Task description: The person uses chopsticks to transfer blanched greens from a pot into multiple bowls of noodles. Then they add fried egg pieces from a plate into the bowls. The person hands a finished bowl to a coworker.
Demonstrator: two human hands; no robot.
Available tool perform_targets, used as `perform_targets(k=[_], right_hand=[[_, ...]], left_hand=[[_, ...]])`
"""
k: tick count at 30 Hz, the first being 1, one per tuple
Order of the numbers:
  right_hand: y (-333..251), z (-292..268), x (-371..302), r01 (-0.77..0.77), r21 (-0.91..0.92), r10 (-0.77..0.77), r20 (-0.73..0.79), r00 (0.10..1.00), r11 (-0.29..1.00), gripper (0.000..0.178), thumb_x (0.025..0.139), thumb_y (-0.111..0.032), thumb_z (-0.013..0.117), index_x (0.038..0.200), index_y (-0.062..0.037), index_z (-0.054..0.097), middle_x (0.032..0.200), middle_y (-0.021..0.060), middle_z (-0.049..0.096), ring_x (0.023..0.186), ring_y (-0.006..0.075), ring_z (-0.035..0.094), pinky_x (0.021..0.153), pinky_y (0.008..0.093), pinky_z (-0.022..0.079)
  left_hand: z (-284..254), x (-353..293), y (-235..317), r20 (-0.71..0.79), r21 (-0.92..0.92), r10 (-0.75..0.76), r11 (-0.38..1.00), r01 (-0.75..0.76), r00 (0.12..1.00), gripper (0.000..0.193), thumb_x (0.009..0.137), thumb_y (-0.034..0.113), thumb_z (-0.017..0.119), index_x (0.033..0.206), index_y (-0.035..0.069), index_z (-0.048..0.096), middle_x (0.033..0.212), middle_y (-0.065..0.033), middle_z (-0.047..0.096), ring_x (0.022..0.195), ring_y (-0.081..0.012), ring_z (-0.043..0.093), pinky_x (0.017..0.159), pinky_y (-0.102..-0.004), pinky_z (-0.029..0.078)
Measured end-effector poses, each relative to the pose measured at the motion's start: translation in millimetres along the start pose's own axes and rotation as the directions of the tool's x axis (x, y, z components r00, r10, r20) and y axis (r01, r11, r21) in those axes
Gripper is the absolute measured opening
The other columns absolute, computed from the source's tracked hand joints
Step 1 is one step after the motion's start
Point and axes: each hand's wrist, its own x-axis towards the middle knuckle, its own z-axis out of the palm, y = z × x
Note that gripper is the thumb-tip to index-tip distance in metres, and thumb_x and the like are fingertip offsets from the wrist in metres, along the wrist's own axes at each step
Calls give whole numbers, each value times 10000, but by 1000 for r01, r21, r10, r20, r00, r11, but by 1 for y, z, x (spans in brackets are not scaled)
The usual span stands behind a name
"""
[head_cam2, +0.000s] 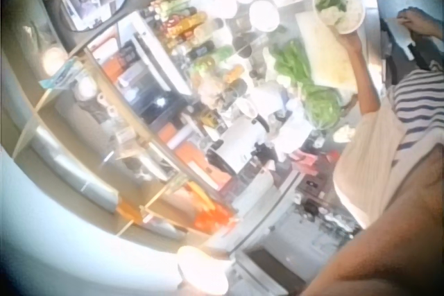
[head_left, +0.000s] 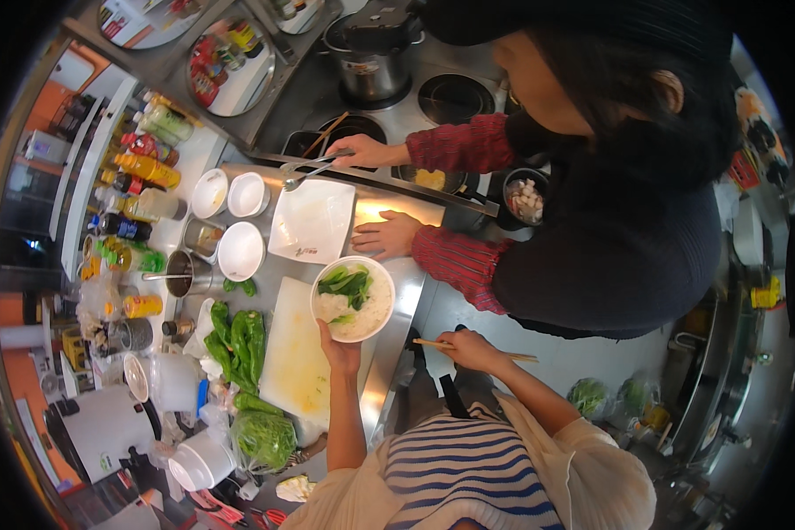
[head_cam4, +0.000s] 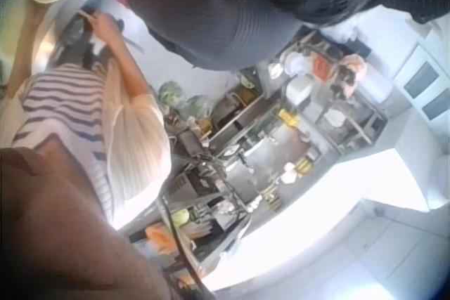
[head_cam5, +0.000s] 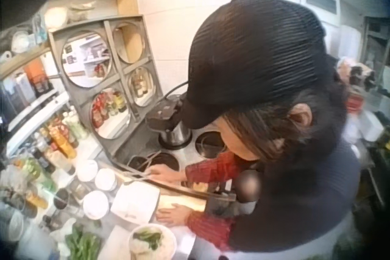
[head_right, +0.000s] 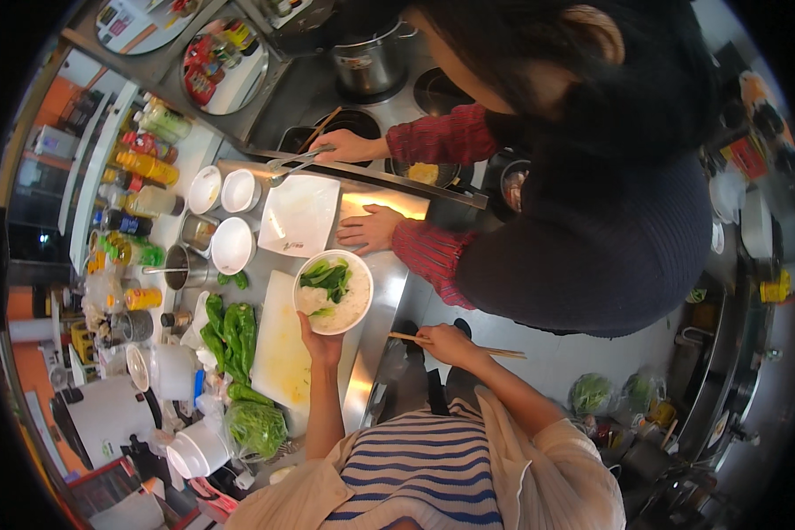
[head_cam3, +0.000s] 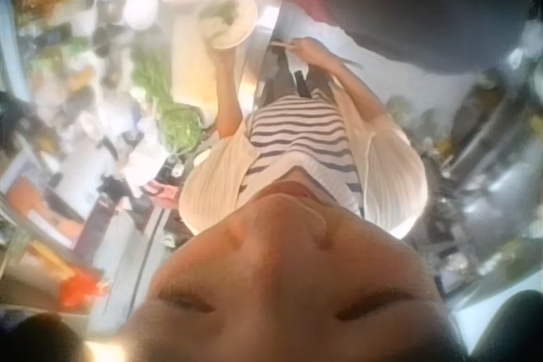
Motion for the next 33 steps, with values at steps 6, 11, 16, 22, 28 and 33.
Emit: perform_targets(k=[6,11,16,22,28,33], right_hand=[[-1,3,0,53,-17,-54,-29,998,998,230,875,-237,586,997,-51,644,834,186,657,805,365,633,721,437,498],[-2,4,1,56,-33,-56,6,998,998,241,880,-235,588,1024,-49,642,838,180,662,793,360,637,705,421,501],[-6,10,4,82,-59,-80,24,996,995,238,881,-238,591,1018,-50,644,828,176,662,783,356,637,693,418,499],[-6,15,5,110,-71,-108,33,994,991,223,876,-220,605,1008,-44,636,823,176,659,783,355,637,685,417,500],[-8,17,6,126,-94,-126,9,992,988,295,878,-214,588,1129,-59,563,791,191,657,769,372,636,700,441,508],[-10,17,5,113,-111,-107,54,993,987,319,876,-212,591,1149,-54,547,797,201,656,779,378,635,714,449,506]], left_hand=[[3,-3,-4,-49,-7,-25,1000,25,998,645,945,530,375,1436,125,269,1440,-93,358,1304,-284,379,1043,-470,370],[1,-6,-5,-37,-7,-2,1000,2,999,634,956,510,364,1433,105,269,1438,-97,360,1302,-277,382,1055,-454,357],[-4,-7,-5,-44,12,21,1000,-20,999,651,944,539,364,1430,116,279,1428,-105,375,1290,-296,394,1031,-484,373],[-8,-7,-3,-86,-17,23,1000,-24,996,645,946,537,361,1426,112,289,1418,-100,390,1279,-286,409,1024,-469,380],[-5,-7,2,-84,-34,53,998,-56,995,639,948,530,367,1425,112,290,1416,-93,393,1273,-285,418,1025,-466,381],[1,1,15,-78,-82,78,993,-84,994,608,968,493,346,1429,103,277,1424,-97,382,1282,-270,411,1040,-442,379]])
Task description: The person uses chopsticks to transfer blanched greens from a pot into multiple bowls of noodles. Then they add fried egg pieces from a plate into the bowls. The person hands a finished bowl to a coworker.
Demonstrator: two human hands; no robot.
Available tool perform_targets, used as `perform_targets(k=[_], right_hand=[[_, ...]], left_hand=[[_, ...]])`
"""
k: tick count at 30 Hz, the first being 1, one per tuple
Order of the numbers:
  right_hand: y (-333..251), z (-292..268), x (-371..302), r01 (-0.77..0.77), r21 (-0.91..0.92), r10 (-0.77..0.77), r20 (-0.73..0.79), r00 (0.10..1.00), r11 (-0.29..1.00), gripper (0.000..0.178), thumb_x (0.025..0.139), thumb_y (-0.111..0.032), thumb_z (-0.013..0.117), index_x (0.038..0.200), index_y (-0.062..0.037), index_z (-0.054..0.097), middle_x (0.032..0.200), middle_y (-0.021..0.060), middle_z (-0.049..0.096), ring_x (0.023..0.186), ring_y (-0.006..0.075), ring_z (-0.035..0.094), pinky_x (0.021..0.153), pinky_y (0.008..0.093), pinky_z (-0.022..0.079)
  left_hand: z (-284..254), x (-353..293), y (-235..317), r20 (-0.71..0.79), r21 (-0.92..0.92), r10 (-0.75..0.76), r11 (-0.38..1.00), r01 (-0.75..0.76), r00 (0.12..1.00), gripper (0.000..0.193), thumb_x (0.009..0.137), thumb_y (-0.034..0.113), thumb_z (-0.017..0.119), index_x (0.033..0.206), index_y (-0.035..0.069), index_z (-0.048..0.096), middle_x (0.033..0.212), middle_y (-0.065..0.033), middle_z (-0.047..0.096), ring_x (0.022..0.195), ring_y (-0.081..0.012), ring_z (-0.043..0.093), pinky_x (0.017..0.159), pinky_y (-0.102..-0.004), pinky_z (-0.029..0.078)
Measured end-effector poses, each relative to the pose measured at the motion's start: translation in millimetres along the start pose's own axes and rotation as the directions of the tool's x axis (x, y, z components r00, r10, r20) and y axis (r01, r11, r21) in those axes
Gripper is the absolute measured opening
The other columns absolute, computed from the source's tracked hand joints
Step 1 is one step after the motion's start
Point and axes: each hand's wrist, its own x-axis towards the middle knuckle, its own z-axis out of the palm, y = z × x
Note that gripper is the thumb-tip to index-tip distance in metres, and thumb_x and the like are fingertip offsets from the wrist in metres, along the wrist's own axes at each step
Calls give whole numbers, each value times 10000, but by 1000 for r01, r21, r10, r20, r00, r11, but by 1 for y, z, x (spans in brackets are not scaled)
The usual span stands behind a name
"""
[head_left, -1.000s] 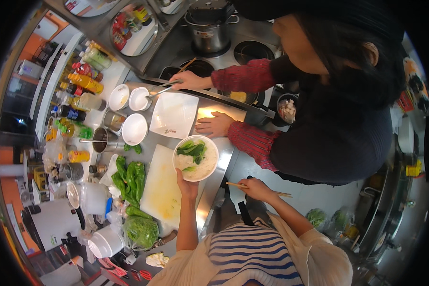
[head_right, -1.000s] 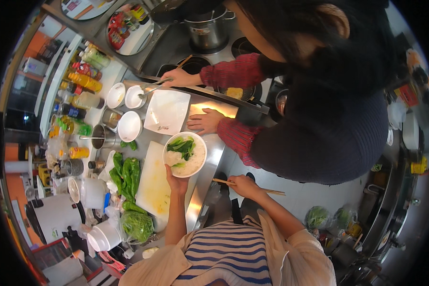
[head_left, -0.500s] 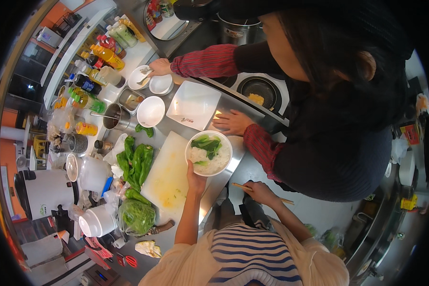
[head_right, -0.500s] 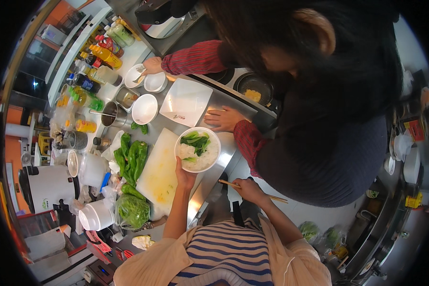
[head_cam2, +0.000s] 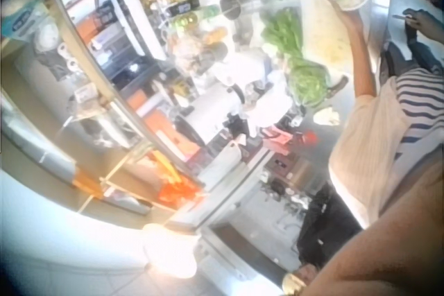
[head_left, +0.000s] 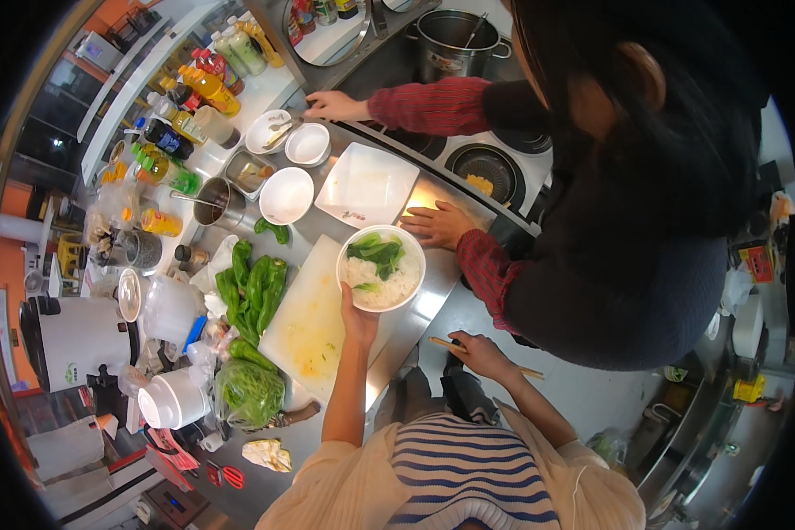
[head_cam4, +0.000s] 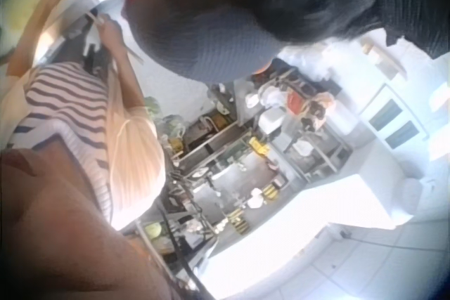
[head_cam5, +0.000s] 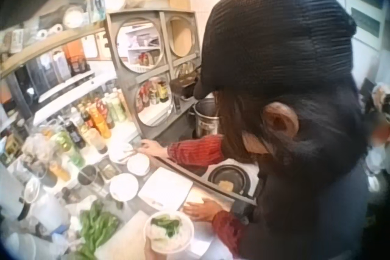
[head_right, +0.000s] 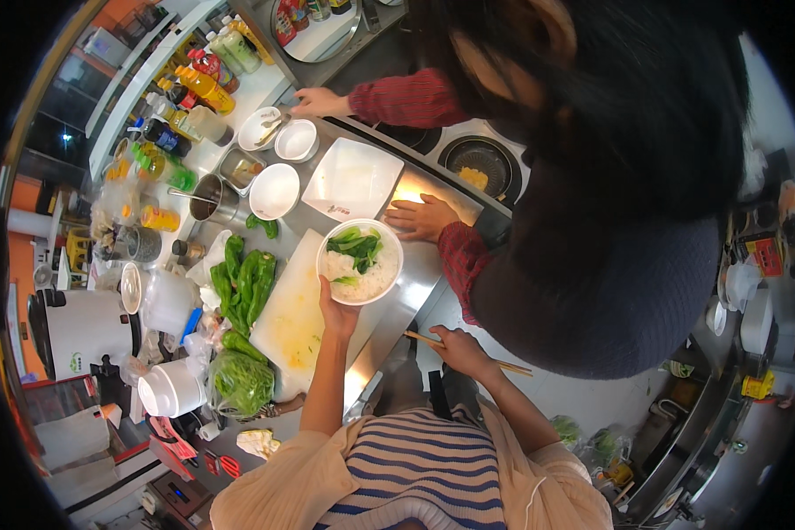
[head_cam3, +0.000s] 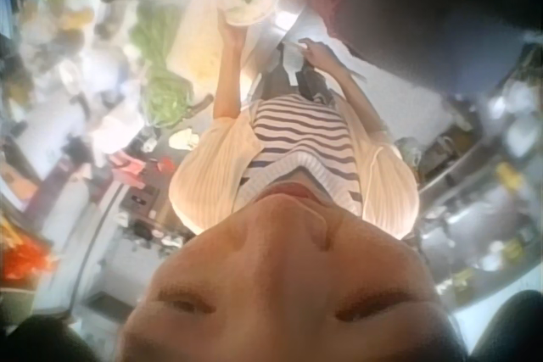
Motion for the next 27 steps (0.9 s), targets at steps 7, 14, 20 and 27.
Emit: perform_targets(k=[7,14,20,27], right_hand=[[-2,3,-1,9,6,-9,-5,1000,1000,304,871,-207,595,1137,-62,567,823,212,654,802,383,631,722,447,504],[-4,-2,-6,-28,23,28,1,1000,999,303,866,-197,585,1141,-68,577,886,221,653,846,385,625,757,448,496],[-4,-6,-9,-61,10,60,17,998,998,309,869,-207,573,1142,-65,579,905,212,657,862,392,620,781,453,493],[-7,-10,-14,-85,4,85,19,996,996,306,871,-214,569,1138,-65,586,911,204,660,860,386,623,788,453,495]], left_hand=[[-2,-7,3,-32,7,-3,1000,4,999,602,966,493,351,1425,108,283,1413,-93,394,1269,-268,430,1023,-438,404],[-4,-19,-9,-22,35,-28,999,28,999,613,965,499,343,1434,112,265,1433,-99,368,1297,-282,392,1044,-450,380],[-1,-28,-20,-7,45,-97,994,98,995,621,969,502,325,1441,106,246,1448,-100,345,1308,-278,377,1053,-448,363],[-1,-24,-36,50,31,-112,993,111,992,608,979,480,316,1438,89,249,1454,-93,338,1321,-262,356,1077,-427,328]])
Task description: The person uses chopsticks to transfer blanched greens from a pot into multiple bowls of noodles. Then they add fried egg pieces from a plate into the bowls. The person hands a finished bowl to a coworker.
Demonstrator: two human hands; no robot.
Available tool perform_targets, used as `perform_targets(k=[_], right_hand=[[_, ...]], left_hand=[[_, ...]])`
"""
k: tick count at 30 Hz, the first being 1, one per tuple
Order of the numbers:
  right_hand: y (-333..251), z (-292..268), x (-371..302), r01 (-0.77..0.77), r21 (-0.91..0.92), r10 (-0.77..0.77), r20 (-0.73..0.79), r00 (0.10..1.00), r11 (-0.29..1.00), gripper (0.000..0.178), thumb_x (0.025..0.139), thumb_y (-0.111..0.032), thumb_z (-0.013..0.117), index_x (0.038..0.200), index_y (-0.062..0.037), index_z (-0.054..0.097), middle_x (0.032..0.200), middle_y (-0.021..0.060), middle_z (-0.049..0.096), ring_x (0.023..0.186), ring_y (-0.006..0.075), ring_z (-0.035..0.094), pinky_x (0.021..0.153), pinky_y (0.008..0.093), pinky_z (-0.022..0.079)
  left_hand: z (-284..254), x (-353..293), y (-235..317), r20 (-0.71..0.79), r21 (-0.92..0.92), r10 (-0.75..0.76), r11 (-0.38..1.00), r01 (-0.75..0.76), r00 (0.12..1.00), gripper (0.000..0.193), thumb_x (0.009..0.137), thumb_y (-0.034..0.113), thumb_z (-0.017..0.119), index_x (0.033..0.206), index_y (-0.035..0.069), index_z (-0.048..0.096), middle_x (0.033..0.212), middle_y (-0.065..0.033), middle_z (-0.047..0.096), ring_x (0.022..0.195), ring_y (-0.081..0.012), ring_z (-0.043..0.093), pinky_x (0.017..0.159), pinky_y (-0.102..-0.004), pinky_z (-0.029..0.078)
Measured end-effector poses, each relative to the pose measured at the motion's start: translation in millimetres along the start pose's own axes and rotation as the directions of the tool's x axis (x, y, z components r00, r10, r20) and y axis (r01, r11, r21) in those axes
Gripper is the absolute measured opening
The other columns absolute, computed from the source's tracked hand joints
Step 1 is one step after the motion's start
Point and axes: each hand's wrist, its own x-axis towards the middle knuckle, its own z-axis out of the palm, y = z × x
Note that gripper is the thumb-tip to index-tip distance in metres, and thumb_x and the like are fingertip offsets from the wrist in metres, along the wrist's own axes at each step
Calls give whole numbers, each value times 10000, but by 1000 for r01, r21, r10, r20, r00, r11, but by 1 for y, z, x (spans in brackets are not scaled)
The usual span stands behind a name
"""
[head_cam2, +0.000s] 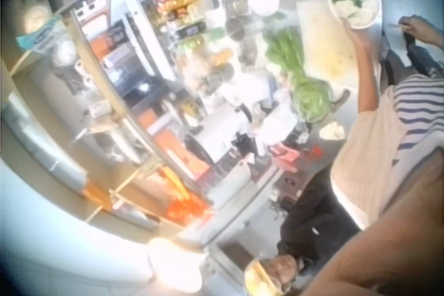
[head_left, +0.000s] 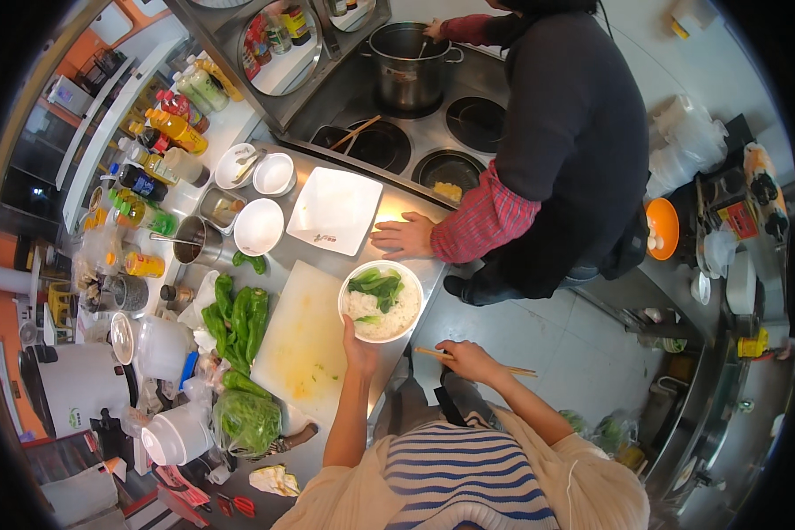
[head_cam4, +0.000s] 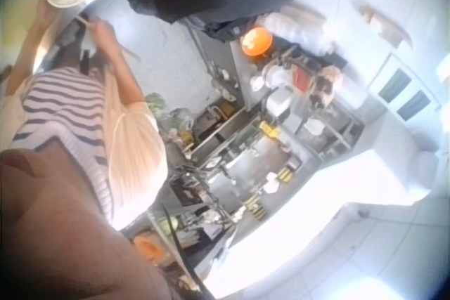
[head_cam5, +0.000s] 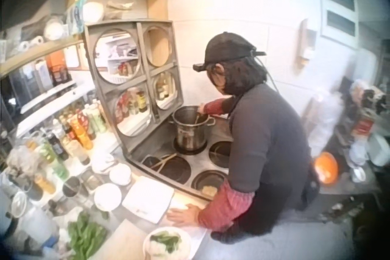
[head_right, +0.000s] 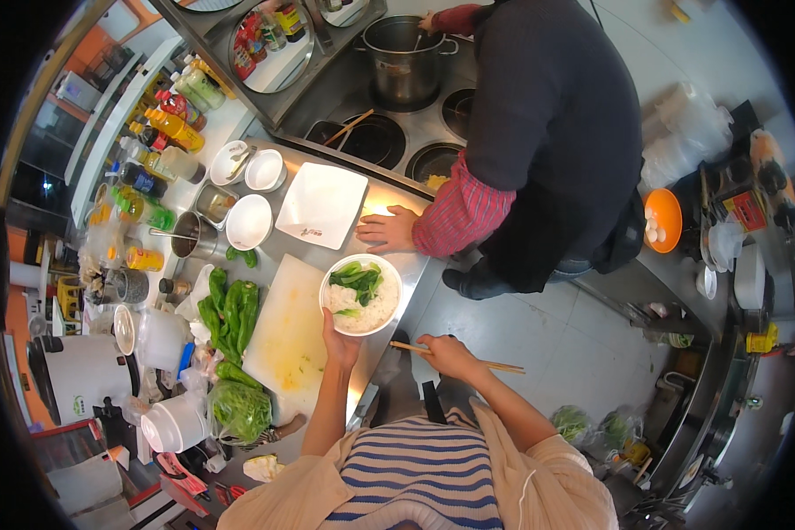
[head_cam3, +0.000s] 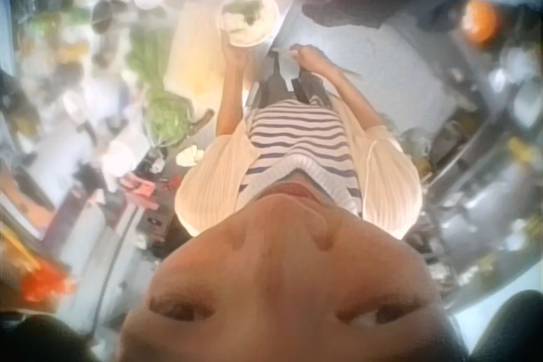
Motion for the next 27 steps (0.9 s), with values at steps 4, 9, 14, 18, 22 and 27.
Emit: perform_targets(k=[4,9,14,18,22,27], right_hand=[[0,-2,-3,-11,-4,11,-4,1000,1000,309,874,-209,564,1146,-63,587,915,201,662,860,382,625,790,449,497],[2,-2,-5,-16,-32,16,6,1000,999,306,873,-189,563,1149,-60,587,916,203,663,862,382,627,788,446,499],[6,0,-4,-15,-16,15,3,1000,1000,311,866,-190,573,1151,-64,587,918,209,661,868,381,626,788,447,499],[10,2,-2,5,-12,-5,-43,999,1000,294,873,-244,591,1110,-69,604,882,180,668,816,364,633,743,432,504],[12,4,-2,-3,-14,2,-45,999,1000,299,874,-245,590,1118,-71,601,894,174,670,826,360,634,751,430,505],[11,5,-1,-4,-36,3,-23,1000,999,305,876,-243,586,1130,-76,596,903,170,673,831,357,635,757,427,506]], left_hand=[[3,3,-3,-2,10,5,1000,-5,1000,604,975,481,329,1431,90,264,1443,-97,353,1308,-269,372,1069,-434,334],[6,2,-3,25,22,26,999,-27,999,606,962,500,358,1417,104,297,1416,-102,388,1272,-278,421,1026,-446,389],[6,7,-5,6,24,5,1000,-5,1000,605,975,471,342,1438,91,253,1452,-93,340,1321,-258,354,1085,-435,307],[4,15,-12,12,37,0,999,-1,1000,607,970,477,354,1438,103,257,1448,-94,345,1321,-264,354,1077,-448,316],[2,19,-19,19,69,-17,998,16,1000,631,966,501,342,1446,108,226,1460,-92,323,1331,-265,341,1079,-453,312],[7,26,-27,40,142,-41,989,35,998,665,965,539,270,1459,106,161,1475,-98,291,1350,-262,312,1094,-449,293]])
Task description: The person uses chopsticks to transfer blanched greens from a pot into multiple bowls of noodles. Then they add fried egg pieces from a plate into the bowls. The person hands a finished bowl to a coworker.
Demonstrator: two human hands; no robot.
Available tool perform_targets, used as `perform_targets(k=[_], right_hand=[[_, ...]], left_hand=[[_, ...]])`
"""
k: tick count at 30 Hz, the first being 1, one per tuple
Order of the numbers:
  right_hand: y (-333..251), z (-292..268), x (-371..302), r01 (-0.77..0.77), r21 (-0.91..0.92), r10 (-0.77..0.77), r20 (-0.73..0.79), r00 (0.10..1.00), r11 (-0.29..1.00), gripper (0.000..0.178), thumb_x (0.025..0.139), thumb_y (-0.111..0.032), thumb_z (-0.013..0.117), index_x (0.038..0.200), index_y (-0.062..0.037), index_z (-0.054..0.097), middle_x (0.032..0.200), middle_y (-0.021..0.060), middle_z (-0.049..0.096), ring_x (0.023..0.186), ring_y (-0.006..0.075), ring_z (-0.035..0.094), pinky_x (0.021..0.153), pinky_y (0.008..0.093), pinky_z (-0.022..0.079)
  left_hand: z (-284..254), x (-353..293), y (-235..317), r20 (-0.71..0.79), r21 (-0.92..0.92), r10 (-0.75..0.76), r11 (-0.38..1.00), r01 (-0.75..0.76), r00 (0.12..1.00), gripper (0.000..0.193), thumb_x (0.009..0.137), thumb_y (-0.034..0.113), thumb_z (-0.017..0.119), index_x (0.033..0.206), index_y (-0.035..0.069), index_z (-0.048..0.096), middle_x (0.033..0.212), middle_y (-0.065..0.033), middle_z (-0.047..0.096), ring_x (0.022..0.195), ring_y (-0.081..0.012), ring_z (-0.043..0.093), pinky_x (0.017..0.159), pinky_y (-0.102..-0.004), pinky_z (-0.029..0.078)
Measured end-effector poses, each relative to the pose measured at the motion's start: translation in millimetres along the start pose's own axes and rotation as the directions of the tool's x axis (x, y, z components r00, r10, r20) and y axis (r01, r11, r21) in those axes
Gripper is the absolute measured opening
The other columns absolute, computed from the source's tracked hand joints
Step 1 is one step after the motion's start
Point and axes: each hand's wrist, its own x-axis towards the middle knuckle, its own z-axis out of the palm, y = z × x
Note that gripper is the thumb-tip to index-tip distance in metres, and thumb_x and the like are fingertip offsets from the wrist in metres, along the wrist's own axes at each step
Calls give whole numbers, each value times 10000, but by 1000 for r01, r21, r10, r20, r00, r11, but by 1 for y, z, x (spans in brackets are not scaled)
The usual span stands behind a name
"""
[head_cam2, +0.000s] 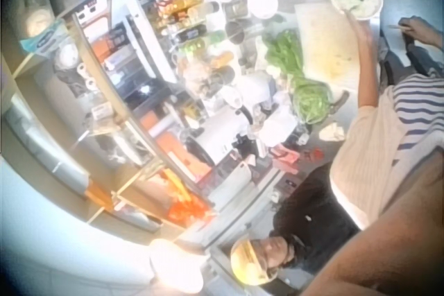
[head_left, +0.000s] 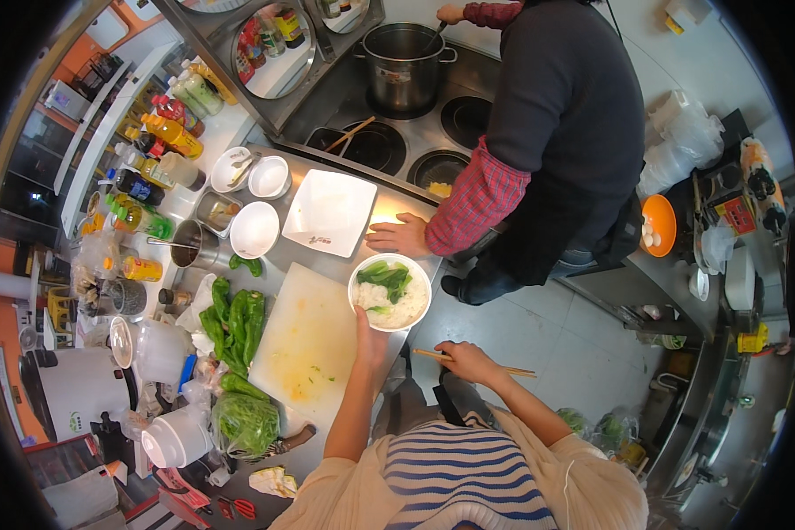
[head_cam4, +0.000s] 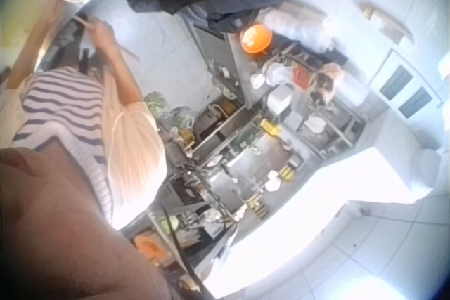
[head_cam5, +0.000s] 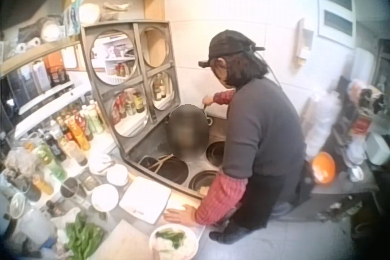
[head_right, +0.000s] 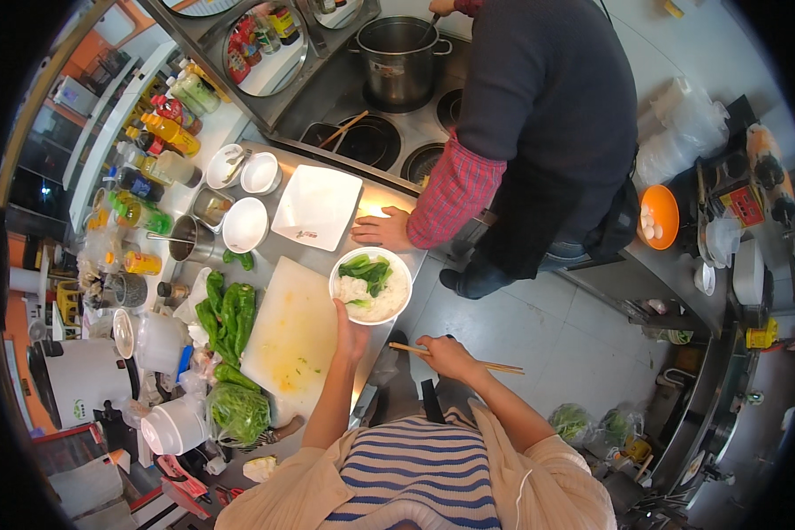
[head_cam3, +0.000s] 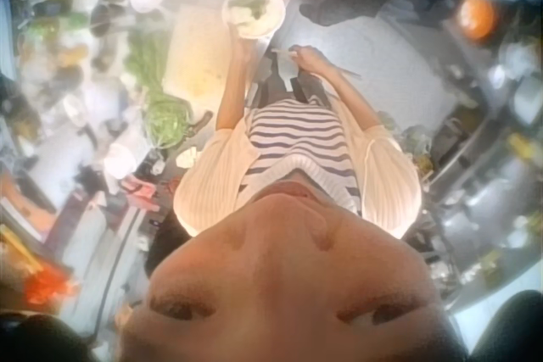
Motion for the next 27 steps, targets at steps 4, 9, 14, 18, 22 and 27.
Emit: perform_targets(k=[4,9,14,18,22,27], right_hand=[[-3,0,0,-1,-1,1,7,1000,1000,300,877,-243,584,1131,-84,597,901,170,673,829,360,634,757,428,505],[-7,-2,-2,-18,-11,18,-3,1000,1000,302,876,-252,586,1131,-89,597,890,179,669,822,367,630,747,438,502],[-7,-3,-4,9,30,-9,-15,1000,1000,315,871,-237,577,1137,-68,588,878,208,661,821,388,628,761,447,503],[-4,-2,-5,-16,35,16,15,1000,999,307,872,-232,577,1139,-81,587,873,206,662,819,388,626,757,449,501],[-2,0,-4,23,34,-23,-7,1000,999,303,875,-226,574,1140,-79,585,874,202,663,838,386,624,760,451,499],[-1,1,-5,28,34,-27,-10,1000,999,304,877,-217,569,1139,-63,583,889,200,665,857,382,625,774,455,498]], left_hand=[[11,7,-2,-17,47,-15,999,16,1000,656,970,531,232,1458,99,159,1478,-104,285,1349,-266,312,1101,-440,286],[23,17,-2,-49,69,21,997,-18,999,668,964,549,218,1454,95,188,1474,-105,299,1340,-266,328,1099,-432,288],[19,21,3,-47,20,-30,999,31,998,633,982,507,215,1453,86,185,1478,-103,288,1350,-253,310,1108,-415,274],[21,23,10,-99,-11,-71,997,70,993,640,981,515,199,1453,82,194,1482,-100,286,1353,-247,306,1110,-406,268],[22,24,14,-100,-12,-83,997,83,991,653,974,536,198,1453,92,203,1478,-94,297,1347,-247,319,1102,-409,281],[21,26,15,-86,-5,-81,997,81,993,667,963,561,208,1455,111,205,1476,-93,300,1340,-255,331,1089,-427,297]])
